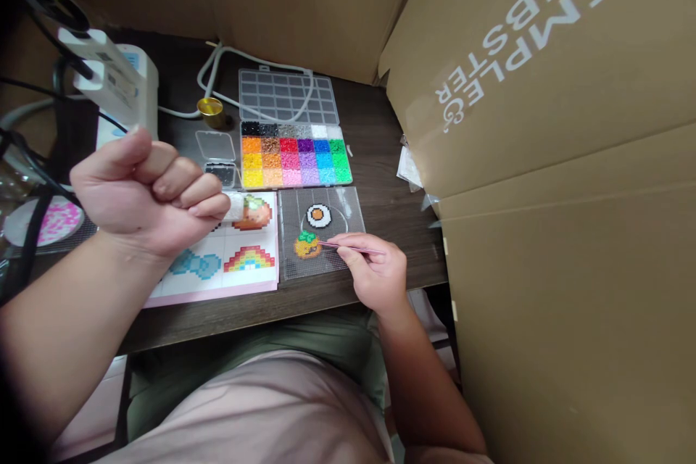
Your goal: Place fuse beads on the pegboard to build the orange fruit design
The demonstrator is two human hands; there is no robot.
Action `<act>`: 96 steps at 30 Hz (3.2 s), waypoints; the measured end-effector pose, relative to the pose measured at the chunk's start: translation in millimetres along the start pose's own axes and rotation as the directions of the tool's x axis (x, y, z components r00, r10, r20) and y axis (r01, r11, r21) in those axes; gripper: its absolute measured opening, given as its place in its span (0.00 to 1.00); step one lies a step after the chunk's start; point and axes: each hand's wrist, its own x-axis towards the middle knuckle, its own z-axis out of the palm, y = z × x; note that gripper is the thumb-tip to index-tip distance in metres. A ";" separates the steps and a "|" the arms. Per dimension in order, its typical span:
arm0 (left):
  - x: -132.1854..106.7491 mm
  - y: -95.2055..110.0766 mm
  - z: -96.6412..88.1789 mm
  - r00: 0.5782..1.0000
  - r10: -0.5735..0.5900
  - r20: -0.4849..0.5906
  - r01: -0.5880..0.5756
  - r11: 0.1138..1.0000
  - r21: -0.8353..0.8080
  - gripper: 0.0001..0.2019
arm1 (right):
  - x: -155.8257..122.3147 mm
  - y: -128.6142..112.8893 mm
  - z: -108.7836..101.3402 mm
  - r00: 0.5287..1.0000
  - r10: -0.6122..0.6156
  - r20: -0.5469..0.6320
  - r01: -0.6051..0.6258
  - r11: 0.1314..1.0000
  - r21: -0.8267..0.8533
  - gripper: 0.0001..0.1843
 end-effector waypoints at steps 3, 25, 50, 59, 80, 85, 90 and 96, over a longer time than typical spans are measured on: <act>-0.6 0.4 0.2 0.999 -0.006 0.032 0.006 1.000 -0.001 0.29 | -0.6 1.9 -0.5 1.000 0.002 -0.006 -0.002 1.000 0.015 0.09; 1.4 1.2 -6.0 0.997 0.047 0.058 -0.049 0.998 0.032 0.26 | 151.6 -50.5 41.0 0.960 -0.175 0.218 0.196 0.977 -0.080 0.06; -0.7 -5.3 -4.2 0.990 -0.075 0.116 0.076 0.997 -0.003 0.28 | 159.0 -9.7 95.7 0.938 -0.057 0.343 0.040 0.998 0.055 0.06; -0.3 -4.8 -5.3 0.985 -0.076 0.157 0.078 0.997 -0.004 0.29 | 155.9 -9.8 93.9 0.920 -0.016 0.391 -0.012 0.998 0.069 0.06; 0.4 -6.4 -7.0 0.985 -0.088 0.150 0.092 0.996 -0.015 0.29 | 156.9 -7.7 96.5 0.921 0.019 0.390 -0.057 0.995 0.087 0.06; 1.0 -5.9 -7.4 0.986 -0.087 0.143 0.091 0.996 -0.019 0.28 | 158.8 -7.6 95.4 0.929 0.041 0.367 -0.083 0.991 0.101 0.06; 1.7 -6.5 -5.6 0.985 -0.092 0.144 0.093 0.996 0.002 0.29 | 161.4 -8.2 93.6 0.942 0.061 0.329 -0.104 0.988 0.113 0.05; -0.6 -7.4 -5.7 0.984 -0.078 0.158 0.077 0.997 0.018 0.29 | 164.2 -17.7 87.7 0.956 0.063 0.288 -0.098 0.989 0.111 0.08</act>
